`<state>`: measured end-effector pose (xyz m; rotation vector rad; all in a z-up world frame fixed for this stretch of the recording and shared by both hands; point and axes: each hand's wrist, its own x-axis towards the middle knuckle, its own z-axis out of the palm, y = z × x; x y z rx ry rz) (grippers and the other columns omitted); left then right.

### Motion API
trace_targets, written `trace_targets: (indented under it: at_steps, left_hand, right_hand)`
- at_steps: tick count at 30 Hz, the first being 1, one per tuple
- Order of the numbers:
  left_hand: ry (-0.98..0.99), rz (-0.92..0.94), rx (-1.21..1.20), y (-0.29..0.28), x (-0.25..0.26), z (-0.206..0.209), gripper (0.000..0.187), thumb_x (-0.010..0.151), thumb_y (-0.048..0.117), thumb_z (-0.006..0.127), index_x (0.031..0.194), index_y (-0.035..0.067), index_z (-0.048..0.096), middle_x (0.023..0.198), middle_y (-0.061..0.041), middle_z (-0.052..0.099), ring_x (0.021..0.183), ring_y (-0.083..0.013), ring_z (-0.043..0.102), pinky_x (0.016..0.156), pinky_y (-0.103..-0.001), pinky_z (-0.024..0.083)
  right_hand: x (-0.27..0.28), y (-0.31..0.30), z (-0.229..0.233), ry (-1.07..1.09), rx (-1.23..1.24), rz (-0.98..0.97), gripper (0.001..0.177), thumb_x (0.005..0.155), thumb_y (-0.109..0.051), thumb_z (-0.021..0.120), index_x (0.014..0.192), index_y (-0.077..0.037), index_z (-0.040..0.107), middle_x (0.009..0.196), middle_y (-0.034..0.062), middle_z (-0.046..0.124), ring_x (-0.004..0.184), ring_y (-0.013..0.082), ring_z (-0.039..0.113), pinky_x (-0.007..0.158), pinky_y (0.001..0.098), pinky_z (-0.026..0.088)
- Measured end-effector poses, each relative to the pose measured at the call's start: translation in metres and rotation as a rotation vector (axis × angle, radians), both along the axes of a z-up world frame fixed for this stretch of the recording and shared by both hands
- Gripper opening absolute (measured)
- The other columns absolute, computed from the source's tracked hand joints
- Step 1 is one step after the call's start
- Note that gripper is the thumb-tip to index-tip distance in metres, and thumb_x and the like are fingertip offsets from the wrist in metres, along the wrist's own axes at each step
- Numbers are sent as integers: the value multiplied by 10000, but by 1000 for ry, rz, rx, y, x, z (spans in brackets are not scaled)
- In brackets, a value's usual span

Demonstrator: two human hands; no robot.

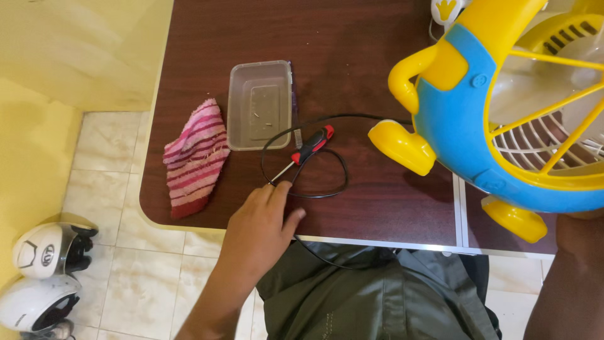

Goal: The person disassembles a yellow and blue electric fan by removing the front grille, unscrewing the central hub with a screwdriver, and detaching the fan blade. The person then handles the removed components and places them on the table.

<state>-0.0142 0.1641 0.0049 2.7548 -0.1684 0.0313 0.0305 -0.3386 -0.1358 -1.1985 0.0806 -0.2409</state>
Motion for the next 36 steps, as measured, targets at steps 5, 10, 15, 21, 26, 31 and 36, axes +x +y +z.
trace_targets:
  at_steps: [5, 10, 15, 21, 26, 31, 36]
  left_hand:
    - [172, -127, 134, 2, -6, 15, 1054, 539, 325, 911, 1453, 36, 473, 1073, -124, 577, 976, -322, 610, 750, -428, 522]
    - [210, -193, 213, -4, -8, 13, 988, 637, 232, 894, 1537, 220, 487, 1097, -118, 539, 936, -299, 619, 703, -423, 540]
    - [105, -308, 160, 4, -10, 5, 721, 683, 236, 862, 1334, 148, 564, 1042, -117, 555, 895, -294, 655, 676, -430, 542]
    - [-42, -326, 1, 8, -3, 3, 364, 752, 288, 824, 1048, 137, 675, 858, -62, 616, 727, -287, 682, 576, -423, 517]
    - [-129, -334, -13, 0, 19, 8, 323, 788, 399, 823, 800, 115, 670, 715, -55, 618, 657, -300, 663, 544, -432, 485]
    - [-207, -360, -132, -14, 64, 22, 309, 795, 429, 790, 747, 133, 716, 724, -79, 673, 693, -315, 666, 602, -452, 486]
    - [261, -254, -115, -26, 113, 54, 397, 747, 471, 835, 798, 86, 756, 668, -160, 646, 633, -349, 606, 609, -456, 464]
  right_hand:
    - [4, -19, -30, -19, 17, 22, 431, 1190, -368, 462, 1391, 8, 527, 1239, 211, 664, 1183, 297, 700, 1047, 460, 591]
    - [9, -6, -14, -86, 73, 73, 436, 1218, -395, 451, 1349, 10, 544, 1189, 216, 680, 1137, 292, 716, 1013, 454, 602]
    - [0, 50, 53, -97, -34, 37, 496, 1180, -347, 516, 1493, 35, 464, 1351, 214, 614, 1277, 321, 654, 1134, 460, 531]
    - [4, 97, 110, 33, -47, -129, 522, 1077, -289, 519, 1476, 24, 389, 1427, 207, 558, 1386, 337, 638, 1199, 522, 490]
    - [3, 106, 124, 44, -3, -136, 521, 1034, -287, 503, 1479, -28, 418, 1408, 149, 568, 1333, 268, 630, 1158, 487, 503]
    - [2, 109, 135, 35, 61, -199, 471, 1049, -227, 502, 1465, -18, 436, 1385, 149, 578, 1307, 264, 651, 1159, 486, 537]
    - [1, 112, 154, -126, 16, -145, 454, 1010, -89, 461, 1460, -33, 428, 1360, 138, 543, 1236, 260, 625, 1103, 486, 533]
